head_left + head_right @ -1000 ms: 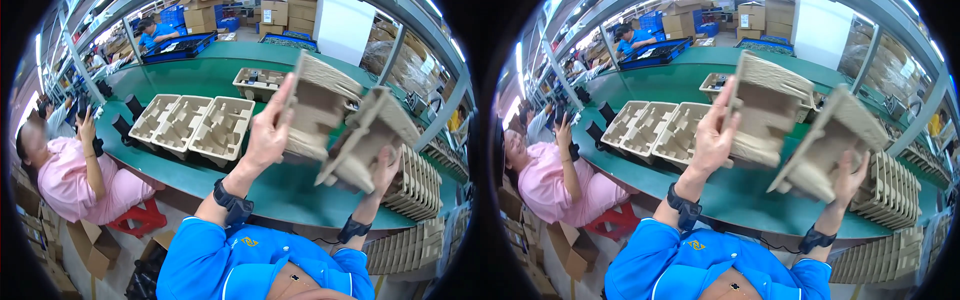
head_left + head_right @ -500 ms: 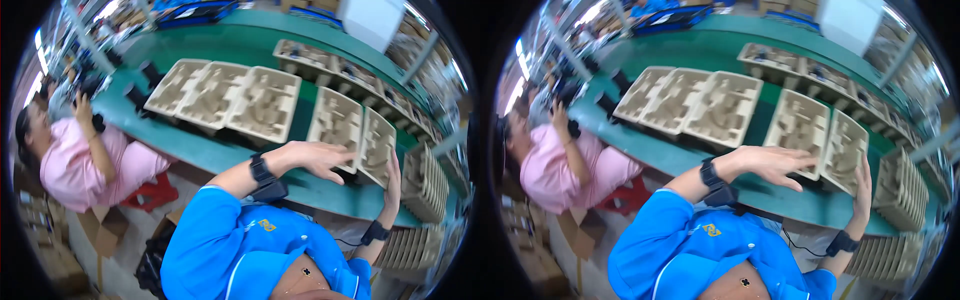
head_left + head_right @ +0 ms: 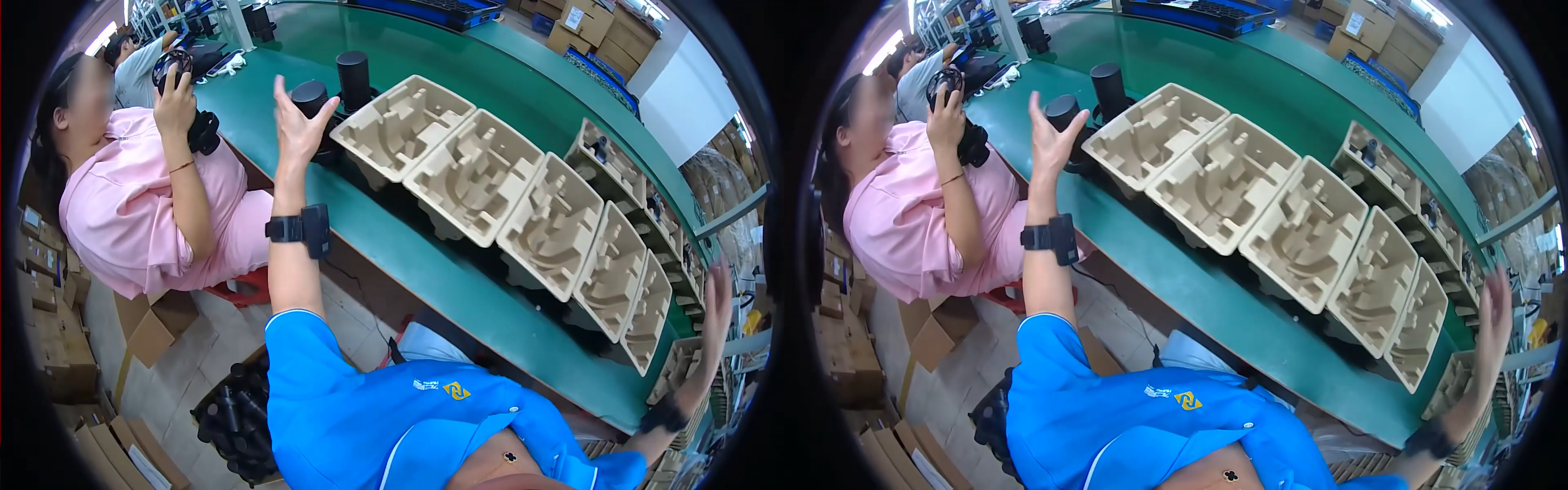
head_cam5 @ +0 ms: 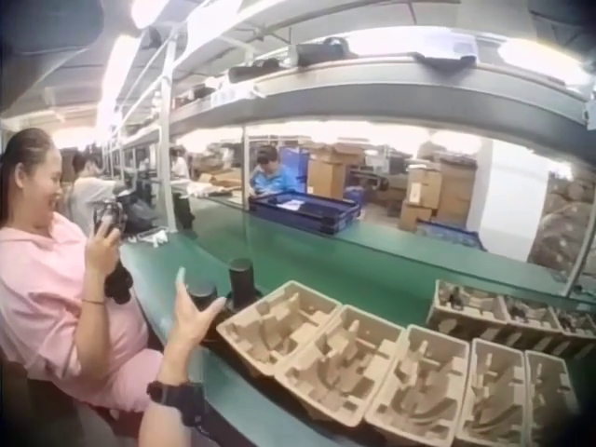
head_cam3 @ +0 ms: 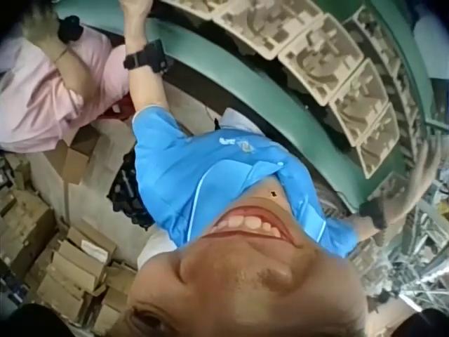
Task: The person organizes cardboard trays on a table, places a microphone and a plastic mount into each tray, and then stacks the filled trays on top of each other.
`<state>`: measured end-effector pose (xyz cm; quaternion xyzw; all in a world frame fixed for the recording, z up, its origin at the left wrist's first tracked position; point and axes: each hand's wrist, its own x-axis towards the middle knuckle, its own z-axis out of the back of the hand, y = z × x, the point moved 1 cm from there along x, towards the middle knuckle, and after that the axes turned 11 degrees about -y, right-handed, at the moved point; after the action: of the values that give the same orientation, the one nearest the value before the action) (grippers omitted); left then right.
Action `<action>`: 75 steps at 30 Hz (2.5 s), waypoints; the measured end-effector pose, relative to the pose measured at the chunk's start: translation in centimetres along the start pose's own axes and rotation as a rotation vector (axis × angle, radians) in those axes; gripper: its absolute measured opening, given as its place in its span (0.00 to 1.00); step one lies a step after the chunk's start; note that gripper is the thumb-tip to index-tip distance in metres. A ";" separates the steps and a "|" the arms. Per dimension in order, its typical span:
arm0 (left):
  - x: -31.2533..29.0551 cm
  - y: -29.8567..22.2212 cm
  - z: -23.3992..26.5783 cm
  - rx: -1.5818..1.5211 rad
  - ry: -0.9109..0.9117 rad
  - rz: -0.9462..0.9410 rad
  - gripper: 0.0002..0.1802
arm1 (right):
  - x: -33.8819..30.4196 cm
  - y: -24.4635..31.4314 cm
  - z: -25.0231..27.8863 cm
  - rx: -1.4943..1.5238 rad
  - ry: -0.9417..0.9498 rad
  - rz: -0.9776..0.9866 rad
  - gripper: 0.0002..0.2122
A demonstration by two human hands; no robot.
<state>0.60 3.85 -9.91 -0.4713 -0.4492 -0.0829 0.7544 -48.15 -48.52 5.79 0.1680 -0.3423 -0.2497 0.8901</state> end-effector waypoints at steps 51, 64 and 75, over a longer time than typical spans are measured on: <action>6.3 -4.6 -9.6 -0.128 1.121 -0.384 0.26 | 9.4 28.0 -32.8 1.877 0.488 -0.546 0.21; 0.0 -2.0 -1.7 0.060 0.774 -0.118 0.24 | 10.2 24.8 -40.9 1.707 0.812 -0.625 0.22; -0.8 -8.5 -0.9 0.025 0.678 -0.480 0.25 | 11.8 20.5 -32.8 0.155 0.274 0.497 0.23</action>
<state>-3.92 -1.68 -5.24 -0.2897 -0.2734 -0.4016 0.8247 -11.08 -34.11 -1.63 0.1789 -0.2676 0.0277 0.9464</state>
